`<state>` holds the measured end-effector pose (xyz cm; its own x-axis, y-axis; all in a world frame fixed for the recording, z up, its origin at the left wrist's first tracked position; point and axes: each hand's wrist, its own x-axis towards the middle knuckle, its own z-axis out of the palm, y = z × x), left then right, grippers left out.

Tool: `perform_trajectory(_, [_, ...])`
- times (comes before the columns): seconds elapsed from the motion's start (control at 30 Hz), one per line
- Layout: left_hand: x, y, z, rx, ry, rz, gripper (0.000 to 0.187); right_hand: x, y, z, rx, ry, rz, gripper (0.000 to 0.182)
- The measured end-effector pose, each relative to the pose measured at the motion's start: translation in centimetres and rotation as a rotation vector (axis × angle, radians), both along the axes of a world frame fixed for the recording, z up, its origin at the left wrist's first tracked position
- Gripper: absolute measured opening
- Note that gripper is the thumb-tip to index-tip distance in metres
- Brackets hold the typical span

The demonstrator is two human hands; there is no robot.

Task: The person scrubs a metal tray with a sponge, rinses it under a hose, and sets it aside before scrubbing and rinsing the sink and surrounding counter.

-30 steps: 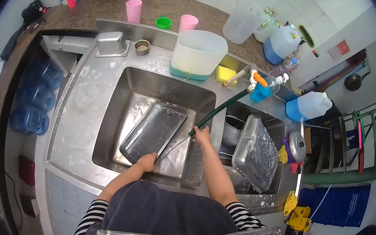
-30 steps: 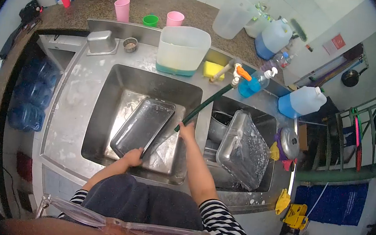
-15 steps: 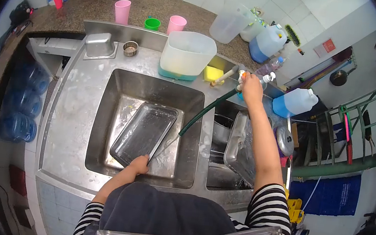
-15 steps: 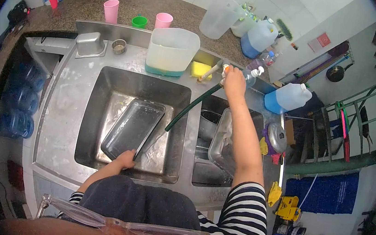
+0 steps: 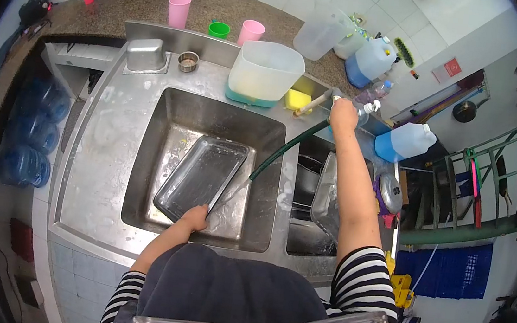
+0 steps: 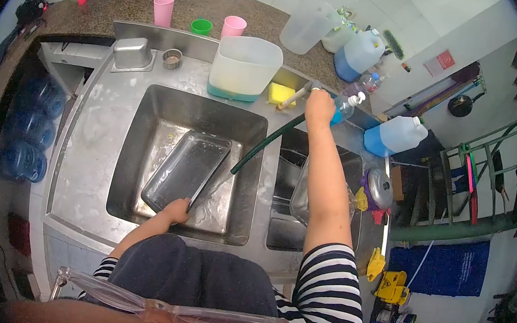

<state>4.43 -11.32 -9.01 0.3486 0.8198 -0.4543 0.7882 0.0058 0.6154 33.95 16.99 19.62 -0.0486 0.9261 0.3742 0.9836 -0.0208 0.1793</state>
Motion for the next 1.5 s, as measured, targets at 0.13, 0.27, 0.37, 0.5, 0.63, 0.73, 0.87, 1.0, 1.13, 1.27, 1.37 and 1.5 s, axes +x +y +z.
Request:
perform_trajectory(0.13, [0.1,0.0,0.0,0.019,-0.014,-0.002,0.035,-0.2,-0.7,0.4,0.018,0.006,-0.031,0.020])
perform_trajectory(0.27, [0.1,0.0,0.3,-0.012,-0.004,0.017,0.036,-1.2,-3.6,-1.0,0.109,0.035,-0.110,0.030])
perform_trajectory(0.37, [0.3,-0.1,-0.2,0.005,-0.054,0.065,0.039,-4.0,-9.5,-4.7,-0.048,0.542,0.142,0.040])
perform_trajectory(0.5, [0.7,-0.4,-3.2,0.114,-0.134,0.127,0.045,-5.1,-12.5,-23.2,-0.296,1.057,0.005,0.035])
perform_trajectory(0.63, [1.1,-0.3,-0.6,-0.102,-0.013,0.070,0.045,-7.0,-12.2,-25.8,-0.737,1.593,-0.516,0.034])
perform_trajectory(0.73, [1.3,-0.2,-2.7,-0.239,0.095,-0.016,0.048,-8.4,-11.8,-26.2,-0.739,1.813,-0.554,0.030])
perform_trajectory(0.87, [1.8,1.1,-5.6,-0.216,0.150,-0.235,0.039,-9.4,-13.2,-27.5,-0.728,1.754,-0.421,0.020])
perform_trajectory(1.0, [3.4,2.5,-7.3,-0.241,0.146,-0.199,0.036,-10.5,-14.4,-27.2,-0.775,1.872,-0.358,0.019])
perform_trajectory(1.13, [4.9,2.1,-10.4,-0.264,0.114,-0.113,0.039,-11.7,-15.2,-28.4,-0.759,1.983,-0.253,0.028])
perform_trajectory(1.27, [5.6,2.2,-13.1,-0.261,0.162,-0.155,0.041,-12.5,-16.0,-31.8,-0.535,2.181,-0.104,0.046])
perform_trajectory(1.37, [5.2,3.2,-11.5,-0.302,0.198,-0.208,0.037,-12.9,-15.6,-34.3,-0.251,2.093,-0.222,0.031])
perform_trajectory(1.5, [4.5,4.9,-13.3,-0.453,0.269,-0.162,0.028,-13.3,-15.1,-35.8,-0.244,2.090,-0.380,0.022])
